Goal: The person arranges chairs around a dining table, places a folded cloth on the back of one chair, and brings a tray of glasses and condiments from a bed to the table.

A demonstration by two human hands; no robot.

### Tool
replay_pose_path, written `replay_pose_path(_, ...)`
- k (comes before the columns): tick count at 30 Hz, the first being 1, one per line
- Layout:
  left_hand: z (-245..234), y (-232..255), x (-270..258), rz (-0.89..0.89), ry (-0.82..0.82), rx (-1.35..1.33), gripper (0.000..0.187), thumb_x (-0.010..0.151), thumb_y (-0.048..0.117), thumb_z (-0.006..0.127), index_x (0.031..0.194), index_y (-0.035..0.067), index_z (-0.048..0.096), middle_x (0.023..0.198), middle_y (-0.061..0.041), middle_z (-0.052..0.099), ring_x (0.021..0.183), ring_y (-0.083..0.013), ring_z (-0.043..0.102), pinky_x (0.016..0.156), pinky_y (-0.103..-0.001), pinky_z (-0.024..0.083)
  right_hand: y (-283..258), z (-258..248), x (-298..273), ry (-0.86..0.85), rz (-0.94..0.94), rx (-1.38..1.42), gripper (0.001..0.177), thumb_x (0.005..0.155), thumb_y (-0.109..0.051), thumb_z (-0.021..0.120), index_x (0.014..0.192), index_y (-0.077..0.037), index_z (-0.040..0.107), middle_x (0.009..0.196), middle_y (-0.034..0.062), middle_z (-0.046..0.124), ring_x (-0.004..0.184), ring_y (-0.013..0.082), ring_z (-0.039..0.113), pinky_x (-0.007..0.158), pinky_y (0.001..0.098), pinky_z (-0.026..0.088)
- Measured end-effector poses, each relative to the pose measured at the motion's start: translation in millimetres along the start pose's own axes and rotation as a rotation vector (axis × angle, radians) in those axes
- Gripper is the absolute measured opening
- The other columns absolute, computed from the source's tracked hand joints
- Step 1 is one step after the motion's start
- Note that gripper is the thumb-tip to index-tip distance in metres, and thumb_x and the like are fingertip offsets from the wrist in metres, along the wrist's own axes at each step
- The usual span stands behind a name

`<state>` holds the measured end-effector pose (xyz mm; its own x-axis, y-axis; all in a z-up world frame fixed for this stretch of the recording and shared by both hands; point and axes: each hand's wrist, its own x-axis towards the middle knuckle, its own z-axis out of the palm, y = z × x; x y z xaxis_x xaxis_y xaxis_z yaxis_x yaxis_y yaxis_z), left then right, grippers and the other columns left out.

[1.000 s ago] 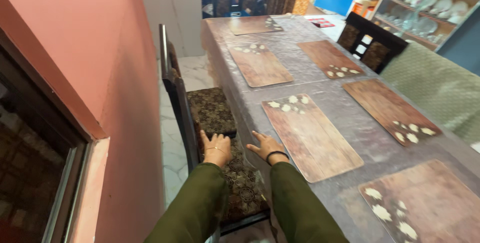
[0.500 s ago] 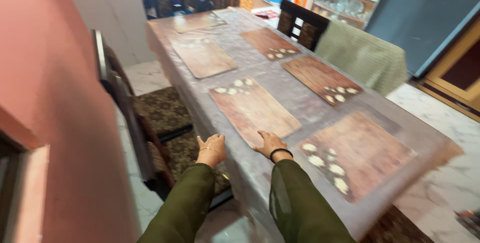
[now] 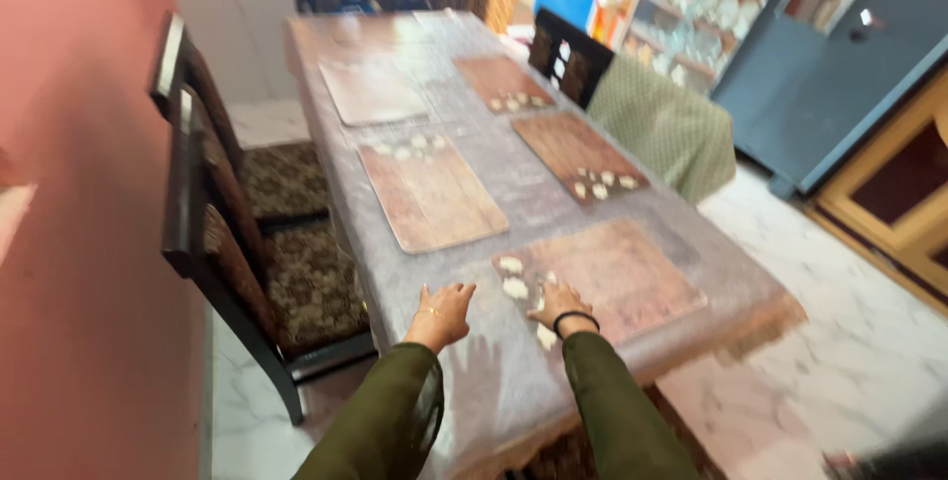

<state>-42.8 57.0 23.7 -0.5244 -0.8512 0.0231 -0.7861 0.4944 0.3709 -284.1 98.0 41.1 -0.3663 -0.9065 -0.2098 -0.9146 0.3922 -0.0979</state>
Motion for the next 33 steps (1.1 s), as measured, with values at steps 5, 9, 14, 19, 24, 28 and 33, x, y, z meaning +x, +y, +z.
replay_pose_path(5,-75,18,-6,0.023,0.233,0.112,0.076,0.080,0.003,0.064,0.152,0.013,0.039,0.143,-0.008,0.053,0.133,-0.0289,0.051,0.116,-0.059,0.029,-21,-61,-1,0.143,-0.164,0.030,0.083,0.082,-0.051,0.080,0.152,-0.031,0.042,0.158,0.0019,0.041,0.147,0.0263,0.039,0.112,0.0557,0.041)
replay_pose_path(9,-139,41,-39,0.041,0.373,0.171,0.075,0.084,0.006,0.064,0.154,0.013,0.039,0.144,-0.008,0.055,0.131,-0.0335,0.052,0.115,-0.048,0.038,-35,-113,-28,0.315,-0.291,0.066,0.078,0.084,-0.051,0.077,0.151,-0.028,0.045,0.152,0.0057,0.048,0.140,0.0292,0.047,0.112,0.0519,0.045)
replay_pose_path(14,-177,76,-101,-0.035,0.397,0.201,0.086,0.085,0.014,0.069,0.158,0.008,0.024,0.140,-0.015,0.055,0.129,-0.0330,0.053,0.112,-0.050,0.037,-35,-139,-94,0.452,-0.431,0.155,0.072,0.083,-0.042,0.078,0.147,-0.026,0.050,0.150,0.0060,0.050,0.138,0.0305,0.048,0.110,0.0520,0.045)
replay_pose_path(19,-157,105,-168,-0.102,0.328,0.143,0.092,0.089,0.019,0.068,0.163,0.008,0.013,0.139,-0.016,0.057,0.129,-0.0350,0.054,0.115,-0.051,0.035,-14,-113,-166,0.457,-0.422,0.129,0.071,0.082,-0.040,0.078,0.146,-0.026,0.049,0.153,0.0062,0.045,0.142,0.0274,0.042,0.112,0.0535,0.040)
replay_pose_path(24,-64,136,-214,-0.086,0.229,0.091,0.097,0.086,0.017,0.069,0.162,0.009,0.011,0.140,-0.015,0.056,0.128,-0.0354,0.055,0.115,-0.054,0.034,53,-61,-227,0.375,-0.431,0.048,0.069,0.083,-0.041,0.077,0.144,-0.026,0.050,0.153,0.0057,0.045,0.145,0.0274,0.039,0.114,0.0517,0.039)
replay_pose_path(28,-10,194,-212,-0.051,0.106,0.081,0.095,0.083,0.012,0.068,0.163,0.013,0.015,0.141,-0.014,0.056,0.130,-0.0334,0.055,0.112,-0.054,0.039,139,-55,-252,0.315,-0.345,-0.008,0.073,0.082,-0.044,0.078,0.146,-0.029,0.049,0.153,0.0060,0.044,0.145,0.0287,0.038,0.115,0.0499,0.040)
replay_pose_path(33,21,292,-172,0.119,0.154,0.049,0.094,0.080,0.012,0.070,0.159,0.010,0.019,0.141,-0.017,0.055,0.130,-0.0350,0.054,0.108,-0.052,0.041,252,-61,-261,0.333,-0.202,0.051,0.071,0.084,-0.044,0.076,0.147,-0.026,0.049,0.153,0.0065,0.045,0.144,0.0280,0.042,0.112,0.0496,0.043)
